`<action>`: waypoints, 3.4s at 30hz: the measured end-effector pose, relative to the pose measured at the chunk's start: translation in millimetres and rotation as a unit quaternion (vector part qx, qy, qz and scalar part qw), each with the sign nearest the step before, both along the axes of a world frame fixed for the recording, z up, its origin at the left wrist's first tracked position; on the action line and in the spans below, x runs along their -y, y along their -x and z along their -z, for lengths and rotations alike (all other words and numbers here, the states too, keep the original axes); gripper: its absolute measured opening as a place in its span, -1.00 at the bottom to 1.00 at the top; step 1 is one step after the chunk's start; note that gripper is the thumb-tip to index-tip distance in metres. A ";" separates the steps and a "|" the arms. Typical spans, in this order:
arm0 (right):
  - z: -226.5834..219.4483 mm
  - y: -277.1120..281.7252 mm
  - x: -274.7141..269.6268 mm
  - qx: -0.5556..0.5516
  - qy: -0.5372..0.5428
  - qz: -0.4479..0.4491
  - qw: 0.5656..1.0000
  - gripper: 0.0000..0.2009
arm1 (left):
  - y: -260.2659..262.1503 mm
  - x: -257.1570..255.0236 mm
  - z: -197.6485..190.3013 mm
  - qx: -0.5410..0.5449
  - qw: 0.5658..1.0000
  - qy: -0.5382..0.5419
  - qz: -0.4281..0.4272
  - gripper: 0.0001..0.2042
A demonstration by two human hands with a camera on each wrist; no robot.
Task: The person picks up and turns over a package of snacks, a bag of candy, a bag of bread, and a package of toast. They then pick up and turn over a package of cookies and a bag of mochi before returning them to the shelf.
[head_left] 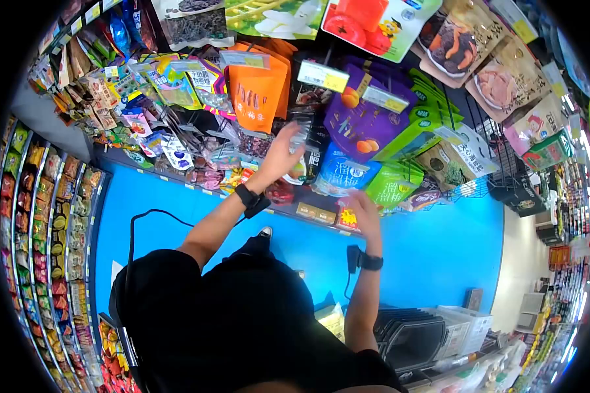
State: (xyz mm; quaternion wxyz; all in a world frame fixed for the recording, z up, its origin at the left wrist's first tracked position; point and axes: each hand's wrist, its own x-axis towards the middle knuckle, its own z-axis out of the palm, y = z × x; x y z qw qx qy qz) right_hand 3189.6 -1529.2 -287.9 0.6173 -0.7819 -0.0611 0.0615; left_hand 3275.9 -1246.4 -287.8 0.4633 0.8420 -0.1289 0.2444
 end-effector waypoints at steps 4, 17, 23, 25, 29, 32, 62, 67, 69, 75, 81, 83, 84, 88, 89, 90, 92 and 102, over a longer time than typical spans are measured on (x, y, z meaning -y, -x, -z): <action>-56.3 -59.7 -85.5 -0.013 -0.083 -0.138 0.987 -0.73 | -54.3 -3.9 -0.8 -0.065 0.993 0.084 -0.056 -0.38; -52.2 -166.0 -80.7 0.037 -0.023 -0.032 0.999 -0.38 | -105.3 1.6 -38.2 -0.007 0.981 0.171 -0.095 -0.51; -47.2 -161.7 -62.8 0.063 0.012 0.019 0.998 -0.31 | -91.9 12.8 -29.1 -0.053 0.970 0.234 -0.045 -0.60; -52.3 -156.6 -62.7 0.060 0.014 0.025 0.998 -0.30 | -84.6 16.7 -27.1 -0.048 0.968 0.243 -0.029 -0.68; -55.9 -155.8 -64.3 0.053 -0.003 0.006 0.999 -0.36 | -63.7 14.4 -37.1 0.012 0.974 0.222 -0.038 -0.73; -54.5 -158.7 -63.8 0.035 -0.016 -0.009 0.999 -0.38 | -43.2 5.3 -58.3 -0.043 0.981 0.183 -0.040 -0.79; -51.1 -107.5 -120.9 0.110 -0.180 0.004 0.978 -0.71 | -30.8 -53.2 -14.9 -0.165 0.937 0.291 0.104 -0.68; -58.1 -101.6 -128.0 0.129 -0.152 0.004 0.980 -0.70 | -34.5 -56.2 -13.4 -0.219 0.906 0.340 0.122 -0.64; -64.0 -99.9 -131.9 0.139 -0.175 0.019 0.975 -0.66 | -34.1 -57.5 -20.3 -0.243 0.902 0.343 0.101 -0.65; -69.6 -100.8 -133.5 0.193 -0.113 0.066 0.972 -0.61 | -39.2 -59.4 -16.8 -0.247 0.899 0.344 0.117 -0.69; -85.5 -97.1 -134.9 0.276 -0.075 0.145 0.947 -0.70 | -40.3 -56.6 -16.3 -0.265 0.900 0.313 0.150 -0.74; -91.9 -95.0 -135.2 0.276 -0.022 0.209 0.938 -0.74 | -40.7 -54.8 -11.9 -0.242 0.903 0.318 0.159 -0.74; -91.6 -96.3 -136.8 0.307 0.000 0.251 0.918 -0.77 | -42.7 -54.7 -8.8 -0.245 0.902 0.317 0.163 -0.73; -92.5 -105.0 -135.4 0.317 -0.041 0.291 0.902 -0.82 | -46.5 -51.3 -4.3 -0.258 0.894 0.329 0.159 -0.76; -92.3 -105.7 -133.8 0.317 -0.044 0.300 0.899 -0.82 | -48.5 -50.1 -1.4 -0.261 0.895 0.322 0.165 -0.76; -91.0 -107.6 -133.2 0.334 -0.021 0.310 0.890 -0.82 | -49.2 -49.7 -0.8 -0.253 0.899 0.319 0.158 -0.76; -88.0 -112.7 -135.0 0.368 0.013 0.333 0.868 -0.83 | -49.8 -48.7 1.0 -0.232 0.901 0.332 0.157 -0.77; -96.8 -110.1 -120.6 0.415 0.163 0.405 0.798 -0.83 | -60.1 -58.2 27.7 -0.241 0.918 0.285 0.132 -0.74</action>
